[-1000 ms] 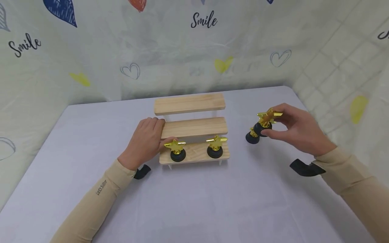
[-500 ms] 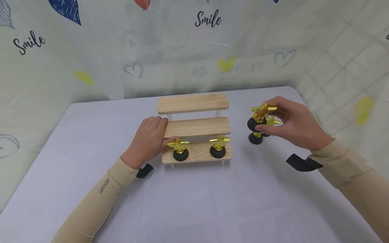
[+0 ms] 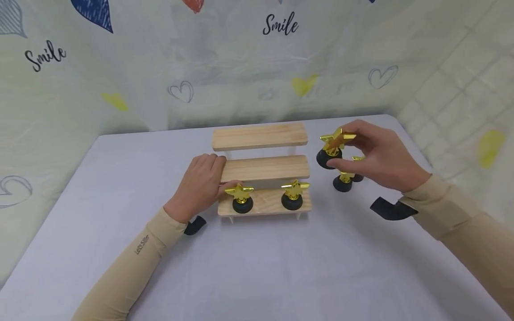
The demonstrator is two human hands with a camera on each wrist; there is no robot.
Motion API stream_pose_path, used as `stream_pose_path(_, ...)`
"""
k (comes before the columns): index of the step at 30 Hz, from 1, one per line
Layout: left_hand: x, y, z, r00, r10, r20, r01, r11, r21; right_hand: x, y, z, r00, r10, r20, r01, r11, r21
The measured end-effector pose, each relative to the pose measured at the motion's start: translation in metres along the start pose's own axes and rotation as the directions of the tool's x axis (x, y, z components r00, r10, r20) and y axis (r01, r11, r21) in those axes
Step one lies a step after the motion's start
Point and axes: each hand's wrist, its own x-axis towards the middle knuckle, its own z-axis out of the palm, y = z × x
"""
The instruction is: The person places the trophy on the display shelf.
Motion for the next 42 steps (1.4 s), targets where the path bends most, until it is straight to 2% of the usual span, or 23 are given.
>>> stream_pose_path(6,0.000,0.000,0.001,1.000,-0.007,0.010,0.007,1.000,-0.003,0.010,0.001,0.008,0.999,-0.024,0.031,0.023,0.998,0.051)
stream_pose_path(13,0.001,0.000,0.001,1.000,-0.011,0.022,0.011,1.000,0.000,0.019,0.003,0.017,0.999,-0.040,0.037,0.039,0.999,0.023)
stream_pose_path(21,0.003,0.000,0.001,1.000,-0.009,0.029,0.009,1.000,0.003,0.027,0.001,0.030,0.997,-0.059,0.057,0.055,0.996,0.073)
stream_pose_path(28,0.003,0.000,0.000,1.000,-0.007,0.014,0.007,1.000,0.010,0.034,0.002,0.041,0.995,-0.063,0.081,0.061,0.998,0.023)
stream_pose_path(35,0.002,-0.001,0.002,1.000,-0.001,0.004,0.001,1.000,0.019,0.040,0.006,0.051,0.992,-0.064,0.112,0.060,0.998,0.034)
stream_pose_path(42,0.001,-0.001,0.002,1.000,-0.014,0.014,0.013,0.999,0.032,0.046,0.008,0.060,0.986,-0.072,0.150,0.082,0.995,-0.063)
